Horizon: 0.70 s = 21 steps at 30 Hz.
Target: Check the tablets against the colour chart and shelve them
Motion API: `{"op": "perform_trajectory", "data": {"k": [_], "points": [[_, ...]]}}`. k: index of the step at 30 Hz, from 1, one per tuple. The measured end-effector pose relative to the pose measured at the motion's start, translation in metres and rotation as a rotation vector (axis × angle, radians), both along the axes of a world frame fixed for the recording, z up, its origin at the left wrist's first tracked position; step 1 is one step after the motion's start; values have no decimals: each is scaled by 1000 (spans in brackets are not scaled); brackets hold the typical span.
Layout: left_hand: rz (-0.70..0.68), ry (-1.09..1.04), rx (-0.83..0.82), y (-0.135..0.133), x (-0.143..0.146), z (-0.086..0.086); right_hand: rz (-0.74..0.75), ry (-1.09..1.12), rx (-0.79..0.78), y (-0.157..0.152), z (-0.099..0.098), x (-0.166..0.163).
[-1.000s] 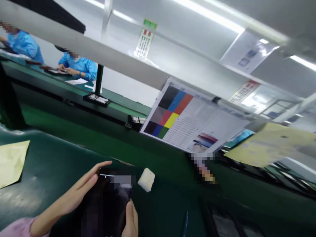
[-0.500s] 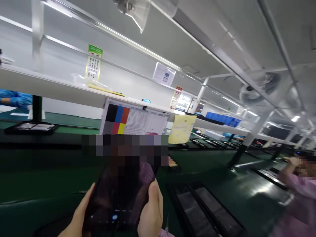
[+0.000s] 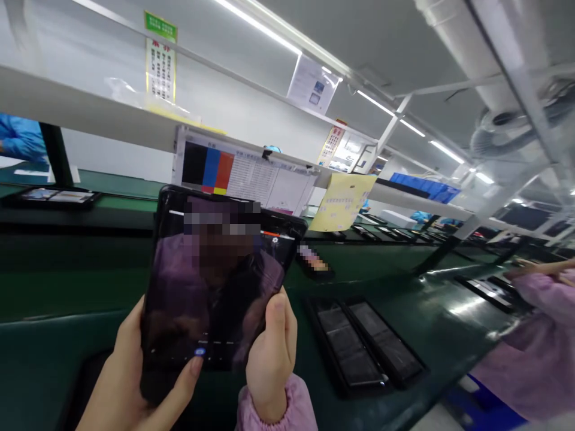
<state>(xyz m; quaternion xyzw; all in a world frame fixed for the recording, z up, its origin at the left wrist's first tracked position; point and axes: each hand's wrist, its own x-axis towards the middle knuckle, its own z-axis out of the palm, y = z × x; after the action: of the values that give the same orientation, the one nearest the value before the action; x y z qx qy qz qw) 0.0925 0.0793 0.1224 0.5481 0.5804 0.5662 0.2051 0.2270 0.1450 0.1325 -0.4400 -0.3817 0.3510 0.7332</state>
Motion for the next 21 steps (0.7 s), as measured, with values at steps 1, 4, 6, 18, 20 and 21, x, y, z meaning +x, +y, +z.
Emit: {"op": "perform_trajectory", "data": {"k": [1,4,6,18,20,21], "points": [[6,17,11,0,0,2,3,-16,6,0,0,-1],[17,57,11,1,-3,2,-9,-47,-1,-1,1,-1],[17,34,-1,2,-4,0,-13,-53,6,-1,3,-1],[24,-31,-69,3,-4,-10,10,-15,32,-4,3,-2],[25,-56,-62,3,-3,-12,37,10,49,-3,0,0],[26,-70,-60,4,-3,-13,50,19,53,-2,-1,2]]}}
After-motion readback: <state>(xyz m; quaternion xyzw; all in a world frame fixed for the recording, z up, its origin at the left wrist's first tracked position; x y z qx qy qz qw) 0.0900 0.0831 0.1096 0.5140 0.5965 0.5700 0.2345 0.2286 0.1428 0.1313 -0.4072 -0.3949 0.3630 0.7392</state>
